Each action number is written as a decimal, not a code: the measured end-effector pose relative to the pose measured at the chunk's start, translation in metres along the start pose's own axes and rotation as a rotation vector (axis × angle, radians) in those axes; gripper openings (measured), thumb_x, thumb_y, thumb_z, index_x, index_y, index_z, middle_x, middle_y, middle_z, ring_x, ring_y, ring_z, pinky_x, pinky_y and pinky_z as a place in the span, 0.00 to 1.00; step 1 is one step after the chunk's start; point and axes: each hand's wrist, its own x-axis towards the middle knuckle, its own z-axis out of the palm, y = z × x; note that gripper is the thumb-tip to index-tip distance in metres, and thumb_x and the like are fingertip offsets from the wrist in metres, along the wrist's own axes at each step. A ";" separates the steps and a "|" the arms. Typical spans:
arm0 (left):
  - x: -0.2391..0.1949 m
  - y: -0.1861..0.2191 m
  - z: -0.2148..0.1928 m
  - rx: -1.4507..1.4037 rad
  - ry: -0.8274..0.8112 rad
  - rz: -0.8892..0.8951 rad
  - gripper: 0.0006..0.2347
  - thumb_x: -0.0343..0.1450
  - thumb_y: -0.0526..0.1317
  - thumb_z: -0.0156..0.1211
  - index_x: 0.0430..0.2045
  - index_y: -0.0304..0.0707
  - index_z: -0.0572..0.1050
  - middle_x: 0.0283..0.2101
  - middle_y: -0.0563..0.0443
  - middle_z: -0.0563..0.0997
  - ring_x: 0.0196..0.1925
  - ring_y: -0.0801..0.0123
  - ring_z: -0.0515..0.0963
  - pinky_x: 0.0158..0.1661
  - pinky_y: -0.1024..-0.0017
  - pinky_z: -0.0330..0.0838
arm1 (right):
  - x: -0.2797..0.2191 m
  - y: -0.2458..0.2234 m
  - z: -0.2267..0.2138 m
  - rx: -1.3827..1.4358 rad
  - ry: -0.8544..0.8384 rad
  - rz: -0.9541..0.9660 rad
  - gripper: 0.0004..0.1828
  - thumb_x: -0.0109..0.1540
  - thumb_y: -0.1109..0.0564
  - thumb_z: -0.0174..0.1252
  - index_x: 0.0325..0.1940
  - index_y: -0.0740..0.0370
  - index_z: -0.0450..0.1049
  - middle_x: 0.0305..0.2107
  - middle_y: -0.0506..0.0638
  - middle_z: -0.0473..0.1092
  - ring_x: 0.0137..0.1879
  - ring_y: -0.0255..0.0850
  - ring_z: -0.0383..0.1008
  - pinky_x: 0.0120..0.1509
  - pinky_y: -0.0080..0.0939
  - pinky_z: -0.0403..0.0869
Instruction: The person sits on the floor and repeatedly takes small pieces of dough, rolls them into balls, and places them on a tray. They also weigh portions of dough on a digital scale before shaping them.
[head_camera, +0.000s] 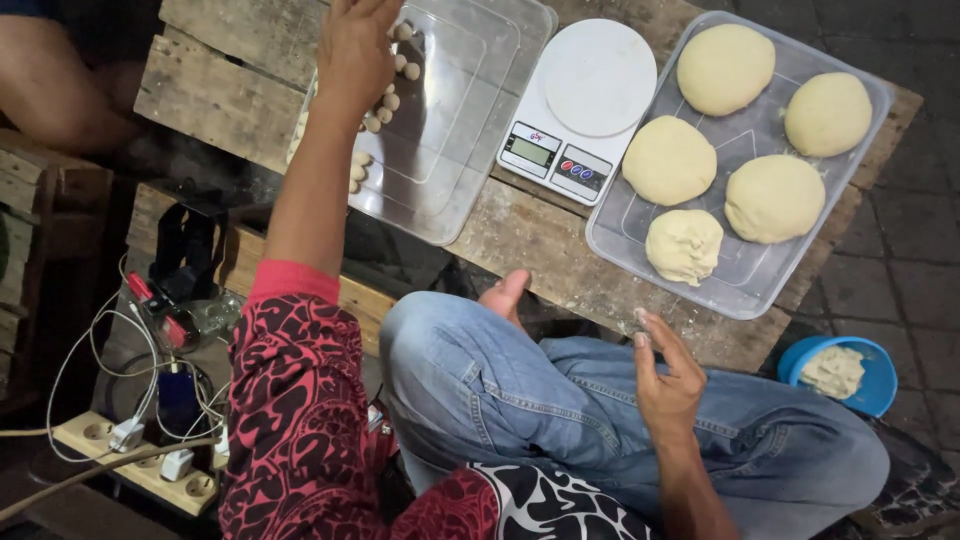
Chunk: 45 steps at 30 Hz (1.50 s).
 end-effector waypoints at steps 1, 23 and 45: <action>0.000 0.004 -0.004 0.087 -0.162 -0.032 0.36 0.58 0.19 0.53 0.64 0.47 0.74 0.60 0.51 0.80 0.57 0.47 0.69 0.45 0.53 0.69 | 0.000 0.000 0.000 0.000 0.007 0.014 0.15 0.67 0.68 0.59 0.58 0.72 0.75 0.53 0.64 0.76 0.61 0.51 0.78 0.71 0.48 0.76; 0.025 0.309 -0.063 -0.294 -0.627 -0.218 0.11 0.61 0.35 0.55 0.33 0.43 0.83 0.34 0.43 0.85 0.39 0.46 0.83 0.36 0.51 0.77 | 0.089 0.062 -0.070 -0.331 -0.081 -0.167 0.25 0.62 0.61 0.75 0.61 0.72 0.78 0.45 0.61 0.71 0.43 0.48 0.71 0.51 0.47 0.73; -0.046 0.447 0.032 -0.353 -0.158 -0.058 0.04 0.69 0.35 0.58 0.34 0.37 0.76 0.37 0.49 0.70 0.46 0.53 0.76 0.36 0.64 0.76 | 0.083 0.152 -0.045 -0.322 -0.006 0.181 0.14 0.58 0.61 0.73 0.48 0.55 0.85 0.37 0.51 0.78 0.42 0.43 0.80 0.50 0.40 0.78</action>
